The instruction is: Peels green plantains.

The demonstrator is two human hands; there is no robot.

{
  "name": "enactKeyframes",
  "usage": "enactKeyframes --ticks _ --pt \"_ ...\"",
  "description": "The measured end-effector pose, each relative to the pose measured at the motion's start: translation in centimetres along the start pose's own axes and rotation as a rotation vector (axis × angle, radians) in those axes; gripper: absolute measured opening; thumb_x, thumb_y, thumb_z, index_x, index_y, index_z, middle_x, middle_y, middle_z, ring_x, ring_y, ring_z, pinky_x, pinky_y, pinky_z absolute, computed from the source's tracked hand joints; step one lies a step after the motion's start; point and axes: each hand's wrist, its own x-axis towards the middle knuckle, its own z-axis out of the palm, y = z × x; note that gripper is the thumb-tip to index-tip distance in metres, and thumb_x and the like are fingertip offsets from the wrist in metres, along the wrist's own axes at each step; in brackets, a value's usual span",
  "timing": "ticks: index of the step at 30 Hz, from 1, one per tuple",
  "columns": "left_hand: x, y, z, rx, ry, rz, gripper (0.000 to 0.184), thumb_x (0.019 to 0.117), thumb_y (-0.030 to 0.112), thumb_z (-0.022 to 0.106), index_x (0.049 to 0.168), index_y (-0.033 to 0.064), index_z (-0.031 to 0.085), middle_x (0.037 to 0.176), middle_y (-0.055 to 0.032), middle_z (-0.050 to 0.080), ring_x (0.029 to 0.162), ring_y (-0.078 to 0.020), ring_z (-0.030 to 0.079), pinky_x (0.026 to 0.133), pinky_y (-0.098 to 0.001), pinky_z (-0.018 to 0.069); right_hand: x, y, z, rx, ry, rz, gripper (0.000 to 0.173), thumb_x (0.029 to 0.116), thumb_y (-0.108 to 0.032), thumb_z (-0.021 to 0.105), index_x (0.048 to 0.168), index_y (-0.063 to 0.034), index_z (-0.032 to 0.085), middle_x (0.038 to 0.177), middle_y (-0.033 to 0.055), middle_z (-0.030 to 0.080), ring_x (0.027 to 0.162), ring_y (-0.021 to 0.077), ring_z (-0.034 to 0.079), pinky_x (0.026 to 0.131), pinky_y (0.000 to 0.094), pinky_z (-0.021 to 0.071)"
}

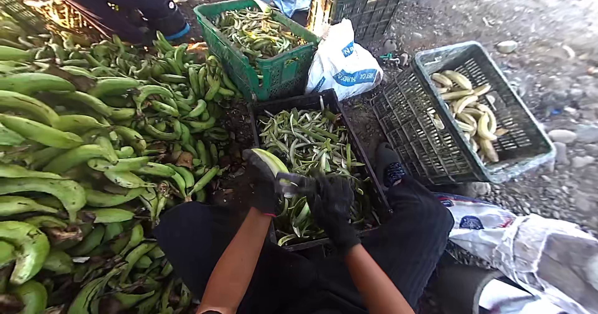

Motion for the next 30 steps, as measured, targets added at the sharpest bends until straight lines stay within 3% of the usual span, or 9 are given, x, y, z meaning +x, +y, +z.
enactKeyframes --ticks 2,4,8,13,15,18,20,26,30 --pt "0.4 -0.2 -0.2 0.135 -0.002 0.023 0.056 0.1118 0.037 0.021 0.152 0.0017 0.035 0.141 -0.0208 0.052 0.124 -0.0249 0.054 0.105 -0.0447 0.0454 -0.6 0.0 0.1 0.004 0.024 -0.004 0.064 0.0967 -0.065 0.042 0.127 -0.0182 0.074 0.113 0.0251 0.070 0.110 0.0509 0.062 0.087 0.0694 0.0452" --pt "0.2 -0.2 0.3 0.143 -0.207 0.030 0.056 0.1100 0.046 0.018 0.144 0.0096 0.044 0.111 -0.0109 0.064 0.091 -0.0164 0.065 0.079 -0.0374 0.0567 1.6 -0.1 -0.8 -0.005 -0.130 0.114 0.054 0.1003 -0.056 0.044 0.126 -0.0184 0.073 0.113 0.0238 0.070 0.111 0.0484 0.063 0.086 0.0676 0.0476" --pt "-1.6 2.3 0.5 0.450 -0.738 0.151 0.047 0.1113 0.022 0.024 0.142 -0.0055 0.048 0.117 -0.0162 0.063 0.101 -0.0117 0.062 0.093 -0.0311 0.0517 7.5 1.2 -2.2 0.091 -0.343 0.212 0.063 0.1039 -0.064 0.034 0.117 -0.0148 0.071 0.104 0.0179 0.071 0.104 0.0401 0.066 0.087 0.0660 0.0474" --pt "-0.6 0.9 1.1 -0.050 -0.481 -0.150 0.052 0.1114 0.041 0.018 0.116 0.0070 0.058 0.080 -0.0031 0.063 0.068 -0.0106 0.062 0.063 -0.0301 0.0561 5.5 1.0 -1.2 0.010 -0.225 0.173 0.059 0.1031 -0.059 0.035 0.135 -0.0206 0.066 0.121 0.0199 0.067 0.117 0.0428 0.061 0.091 0.0662 0.0470" --pt "0.3 0.1 0.1 -0.257 -0.352 -0.215 0.049 0.1096 0.049 0.021 0.114 0.0150 0.057 0.086 -0.0008 0.065 0.074 -0.0090 0.064 0.065 -0.0288 0.0562 2.1 0.9 0.0 0.012 -0.026 0.004 0.063 0.0990 -0.063 0.040 0.132 -0.0185 0.070 0.116 0.0251 0.068 0.111 0.0496 0.062 0.086 0.0694 0.0466" --pt "-0.3 0.0 -1.5 -0.064 -0.262 -0.173 0.047 0.1134 0.028 0.023 0.148 0.0014 0.040 0.133 -0.0160 0.055 0.113 -0.0157 0.056 0.097 -0.0322 0.0495 -0.3 1.2 0.6 -0.016 0.131 -0.112 0.076 0.0946 -0.075 0.032 0.124 -0.0199 0.075 0.111 0.0258 0.070 0.106 0.0513 0.064 0.088 0.0694 0.0444" --pt "-0.4 0.4 -0.4 -0.081 -0.210 -0.247 0.046 0.1125 0.037 0.024 0.134 0.0054 0.050 0.110 -0.0091 0.062 0.093 -0.0128 0.062 0.080 -0.0301 0.0546 0.1 0.9 0.0 -0.026 0.086 -0.056 0.074 0.0952 -0.073 0.034 0.122 -0.0189 0.076 0.108 0.0259 0.071 0.104 0.0515 0.064 0.084 0.0687 0.0457" --pt "-0.5 1.1 0.9 0.385 -0.663 0.143 0.053 0.1102 0.038 0.018 0.136 0.0065 0.052 0.106 -0.0095 0.065 0.090 -0.0144 0.063 0.080 -0.0344 0.0548 6.0 1.2 -1.2 0.093 -0.335 0.245 0.065 0.1051 -0.061 0.031 0.117 -0.0127 0.072 0.104 0.0189 0.071 0.103 0.0405 0.067 0.085 0.0653 0.0482" --pt "-1.1 1.8 1.5 0.123 -0.657 -0.126 0.046 0.1115 0.037 0.023 0.135 0.0085 0.052 0.096 -0.0094 0.070 0.077 -0.0177 0.068 0.068 -0.0343 0.0592 7.0 1.9 -1.6 0.216 -0.328 0.226 0.061 0.1083 -0.054 0.029 0.114 -0.0076 0.068 0.100 0.0191 0.069 0.098 0.0388 0.066 0.081 0.0641 0.0481"
